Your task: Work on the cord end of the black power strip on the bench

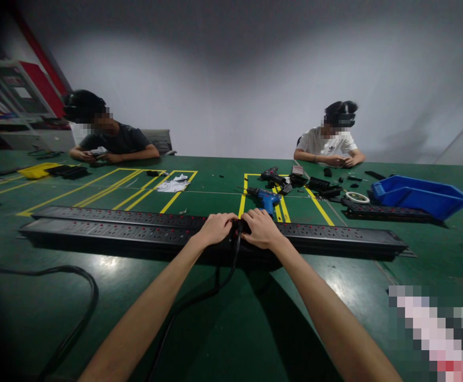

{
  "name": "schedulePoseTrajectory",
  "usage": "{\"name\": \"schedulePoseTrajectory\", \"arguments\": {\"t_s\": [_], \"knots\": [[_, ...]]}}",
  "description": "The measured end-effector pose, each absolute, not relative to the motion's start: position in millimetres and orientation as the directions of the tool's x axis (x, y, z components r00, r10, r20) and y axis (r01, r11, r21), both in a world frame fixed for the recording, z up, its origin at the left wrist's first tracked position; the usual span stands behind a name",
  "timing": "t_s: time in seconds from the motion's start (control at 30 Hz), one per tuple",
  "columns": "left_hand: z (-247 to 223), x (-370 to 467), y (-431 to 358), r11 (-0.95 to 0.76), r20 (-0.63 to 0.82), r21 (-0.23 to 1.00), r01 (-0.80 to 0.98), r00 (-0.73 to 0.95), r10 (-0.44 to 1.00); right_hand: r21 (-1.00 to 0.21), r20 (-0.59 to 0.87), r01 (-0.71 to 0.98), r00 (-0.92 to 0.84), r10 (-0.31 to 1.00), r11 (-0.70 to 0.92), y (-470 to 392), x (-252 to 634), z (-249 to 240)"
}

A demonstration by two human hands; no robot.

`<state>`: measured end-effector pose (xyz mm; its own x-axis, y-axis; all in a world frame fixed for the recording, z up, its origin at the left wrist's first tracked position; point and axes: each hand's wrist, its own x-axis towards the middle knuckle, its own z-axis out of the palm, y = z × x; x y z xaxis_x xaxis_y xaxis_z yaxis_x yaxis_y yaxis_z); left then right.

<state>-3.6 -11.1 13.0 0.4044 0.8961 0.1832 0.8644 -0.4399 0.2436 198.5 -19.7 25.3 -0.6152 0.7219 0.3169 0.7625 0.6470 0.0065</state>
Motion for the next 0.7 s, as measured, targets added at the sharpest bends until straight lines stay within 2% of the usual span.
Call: {"name": "schedulePoseTrajectory", "arguments": {"t_s": [0.1,0.23,0.5,0.7], "knots": [[11.6,-4.1,-8.8,-0.441,0.177,0.244,0.864,0.408,0.896,0.147,0.236,0.743,-0.667,0.707,0.653,-16.5,191.0,35.4],[11.2,-4.6,-7.7,-0.427,0.168,0.226,0.876,0.396,0.903,0.235,0.177,0.717,-0.695,0.697,0.656,-7.0,176.6,40.1],[10.8,-4.7,-7.7,-0.437,0.177,0.245,0.866,0.403,0.898,0.236,0.161,0.765,-0.639,0.752,0.599,2.2,173.8,31.0],[9.2,-6.5,-5.6,-0.445,0.182,0.266,0.855,0.409,0.894,0.250,0.084,0.759,-0.636,0.767,0.601,6.1,173.4,34.4]]}}
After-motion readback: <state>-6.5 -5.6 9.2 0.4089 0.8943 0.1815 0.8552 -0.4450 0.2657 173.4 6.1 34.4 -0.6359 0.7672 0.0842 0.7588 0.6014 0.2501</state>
